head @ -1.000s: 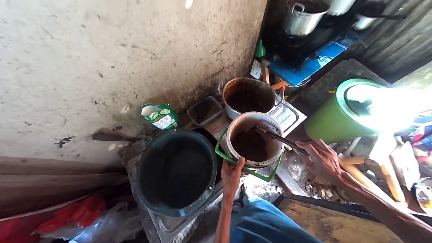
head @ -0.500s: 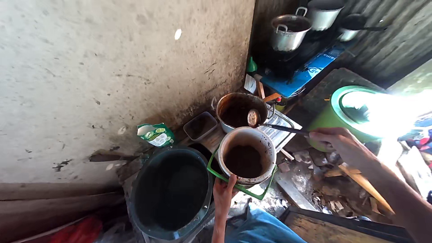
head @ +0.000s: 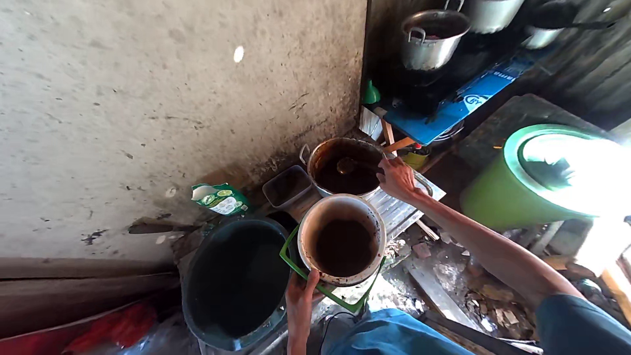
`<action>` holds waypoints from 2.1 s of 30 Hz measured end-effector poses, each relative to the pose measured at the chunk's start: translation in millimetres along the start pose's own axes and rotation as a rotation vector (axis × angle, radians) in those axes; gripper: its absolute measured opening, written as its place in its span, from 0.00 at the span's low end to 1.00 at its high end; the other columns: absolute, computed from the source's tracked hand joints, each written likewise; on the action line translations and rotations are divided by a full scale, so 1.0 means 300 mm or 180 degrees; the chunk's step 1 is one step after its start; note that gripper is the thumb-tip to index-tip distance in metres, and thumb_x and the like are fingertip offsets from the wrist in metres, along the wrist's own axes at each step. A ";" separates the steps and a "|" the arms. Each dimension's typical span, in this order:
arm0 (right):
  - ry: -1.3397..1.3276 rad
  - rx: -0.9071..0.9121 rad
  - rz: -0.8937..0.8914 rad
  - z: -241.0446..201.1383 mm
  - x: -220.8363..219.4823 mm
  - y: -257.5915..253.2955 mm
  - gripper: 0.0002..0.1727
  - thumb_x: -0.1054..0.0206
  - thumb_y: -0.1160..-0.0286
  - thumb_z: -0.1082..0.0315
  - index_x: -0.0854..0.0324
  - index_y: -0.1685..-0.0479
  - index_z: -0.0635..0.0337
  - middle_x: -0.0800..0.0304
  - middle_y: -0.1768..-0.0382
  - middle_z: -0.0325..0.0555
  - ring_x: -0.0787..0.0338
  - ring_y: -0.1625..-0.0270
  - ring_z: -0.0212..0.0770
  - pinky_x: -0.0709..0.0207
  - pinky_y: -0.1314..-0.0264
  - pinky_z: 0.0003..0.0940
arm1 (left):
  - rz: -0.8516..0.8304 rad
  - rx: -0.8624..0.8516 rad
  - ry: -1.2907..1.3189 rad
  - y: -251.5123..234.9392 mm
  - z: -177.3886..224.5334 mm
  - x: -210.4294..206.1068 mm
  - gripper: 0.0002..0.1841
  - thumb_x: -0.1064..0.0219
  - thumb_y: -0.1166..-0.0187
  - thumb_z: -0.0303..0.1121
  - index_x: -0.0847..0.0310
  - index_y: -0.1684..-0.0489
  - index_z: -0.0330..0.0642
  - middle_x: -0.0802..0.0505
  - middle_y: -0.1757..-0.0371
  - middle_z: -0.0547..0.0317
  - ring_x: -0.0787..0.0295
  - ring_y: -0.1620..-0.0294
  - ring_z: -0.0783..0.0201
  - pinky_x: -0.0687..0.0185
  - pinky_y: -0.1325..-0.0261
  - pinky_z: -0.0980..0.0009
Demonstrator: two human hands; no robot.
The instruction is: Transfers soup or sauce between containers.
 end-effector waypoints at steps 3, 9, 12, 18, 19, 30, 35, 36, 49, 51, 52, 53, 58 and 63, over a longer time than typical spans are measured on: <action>0.0016 0.0107 0.0056 0.019 -0.028 0.014 0.15 0.28 0.27 0.70 0.17 0.46 0.70 0.11 0.53 0.66 0.14 0.40 0.69 0.23 0.38 0.63 | 0.0035 0.0005 0.0036 0.007 -0.001 -0.003 0.19 0.37 0.14 0.31 0.26 0.29 0.30 0.05 0.57 0.44 0.03 0.65 0.56 0.04 0.66 0.64; -0.0159 -0.0036 0.0115 0.034 0.019 0.042 0.14 0.29 0.26 0.70 0.17 0.45 0.68 0.10 0.52 0.64 0.13 0.40 0.67 0.22 0.41 0.62 | 0.0046 0.0000 -0.0082 0.002 -0.001 -0.004 0.18 0.38 0.13 0.34 0.25 0.32 0.30 0.05 0.59 0.45 0.03 0.66 0.56 0.05 0.66 0.63; -0.0181 -0.0108 0.0016 0.036 0.024 0.046 0.14 0.28 0.27 0.70 0.16 0.45 0.67 0.10 0.51 0.63 0.13 0.39 0.66 0.22 0.39 0.61 | 0.0095 0.0039 -0.0160 0.003 0.001 0.005 0.19 0.37 0.13 0.34 0.24 0.32 0.30 0.05 0.59 0.44 0.03 0.66 0.57 0.05 0.67 0.63; -0.0102 -0.0649 -0.0528 0.086 -0.031 0.021 0.16 0.30 0.24 0.61 0.15 0.45 0.61 0.09 0.52 0.61 0.11 0.43 0.64 0.22 0.45 0.64 | -0.0030 0.0016 -0.0022 -0.008 -0.010 0.005 0.18 0.37 0.13 0.34 0.24 0.34 0.30 0.05 0.60 0.44 0.03 0.67 0.55 0.04 0.67 0.62; -0.0132 -0.0767 -0.0545 0.095 -0.030 0.015 0.16 0.31 0.23 0.60 0.15 0.45 0.61 0.09 0.53 0.61 0.11 0.44 0.64 0.22 0.46 0.65 | -0.0052 0.0013 -0.0002 -0.009 -0.009 0.003 0.18 0.36 0.13 0.33 0.25 0.33 0.30 0.05 0.60 0.44 0.03 0.66 0.55 0.04 0.67 0.62; -0.0457 -0.0487 0.0410 0.093 0.042 0.132 0.14 0.30 0.22 0.66 0.16 0.44 0.64 0.10 0.48 0.60 0.12 0.40 0.63 0.20 0.44 0.62 | -0.0176 -0.0035 0.0043 -0.024 -0.017 0.004 0.17 0.34 0.15 0.31 0.24 0.36 0.28 0.05 0.60 0.42 0.03 0.67 0.55 0.04 0.68 0.62; -0.0545 -0.0320 0.0548 0.113 0.041 0.185 0.12 0.30 0.23 0.66 0.14 0.47 0.63 0.09 0.54 0.59 0.11 0.45 0.63 0.20 0.46 0.62 | -0.0198 -0.0132 0.0060 -0.020 -0.009 0.001 0.18 0.32 0.16 0.31 0.24 0.35 0.28 0.05 0.59 0.43 0.03 0.67 0.56 0.04 0.67 0.63; -0.0557 -0.0280 0.0543 0.113 0.040 0.187 0.12 0.30 0.23 0.67 0.14 0.46 0.64 0.10 0.54 0.59 0.11 0.46 0.64 0.21 0.46 0.62 | -0.0173 -0.0137 0.0087 -0.017 -0.008 -0.001 0.18 0.33 0.16 0.31 0.24 0.35 0.28 0.05 0.59 0.44 0.03 0.66 0.57 0.04 0.67 0.64; -0.1102 -0.0396 -0.0018 0.272 0.040 0.115 0.13 0.28 0.22 0.63 0.14 0.46 0.60 0.10 0.60 0.57 0.11 0.58 0.59 0.22 0.55 0.64 | 0.0547 -0.0042 -0.0050 0.018 -0.054 0.014 0.17 0.38 0.15 0.39 0.21 0.39 0.34 0.05 0.62 0.56 0.04 0.67 0.64 0.05 0.65 0.67; -0.1087 -0.0337 0.0075 0.283 0.046 0.101 0.13 0.29 0.22 0.62 0.14 0.47 0.60 0.10 0.61 0.56 0.10 0.59 0.58 0.21 0.57 0.62 | 0.0679 -0.0048 -0.0049 0.024 -0.055 0.018 0.17 0.39 0.13 0.39 0.21 0.39 0.34 0.06 0.62 0.56 0.04 0.68 0.64 0.05 0.65 0.66; -0.1023 -0.0304 0.0081 0.279 0.047 0.091 0.13 0.29 0.22 0.62 0.14 0.47 0.60 0.10 0.61 0.56 0.10 0.59 0.58 0.21 0.58 0.62 | 0.0750 -0.0043 -0.0035 0.030 -0.058 0.018 0.16 0.40 0.13 0.39 0.21 0.39 0.34 0.06 0.63 0.56 0.05 0.68 0.65 0.05 0.65 0.66; -0.0948 -0.0291 -0.0024 0.268 0.041 0.079 0.13 0.30 0.22 0.62 0.14 0.47 0.61 0.10 0.60 0.57 0.10 0.57 0.60 0.21 0.56 0.63 | 0.0823 -0.0030 -0.0032 0.038 -0.061 0.018 0.16 0.41 0.12 0.38 0.21 0.40 0.34 0.06 0.64 0.57 0.05 0.69 0.66 0.05 0.66 0.67; -0.0544 -0.0289 -0.0759 0.195 -0.035 0.015 0.18 0.33 0.21 0.60 0.17 0.41 0.63 0.10 0.53 0.62 0.10 0.46 0.64 0.21 0.46 0.63 | 0.0995 0.0037 -0.0034 0.067 -0.050 0.007 0.14 0.45 0.09 0.37 0.23 0.43 0.34 0.08 0.67 0.61 0.06 0.71 0.68 0.05 0.65 0.67; -0.0147 -0.0174 -0.0992 0.150 -0.070 -0.061 0.21 0.34 0.20 0.59 0.21 0.36 0.65 0.12 0.42 0.62 0.17 0.32 0.63 0.26 0.35 0.59 | 0.1290 -0.0202 -0.0409 0.094 -0.021 0.016 0.13 0.42 0.10 0.37 0.22 0.56 0.35 0.14 0.77 0.69 0.14 0.80 0.76 0.11 0.73 0.75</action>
Point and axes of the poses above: each hand's wrist, its own y-axis away from the middle knuckle, its own x-axis out of the back of the hand, z = x × y, the point moved 10 cm from there along -y, towards the middle knuckle
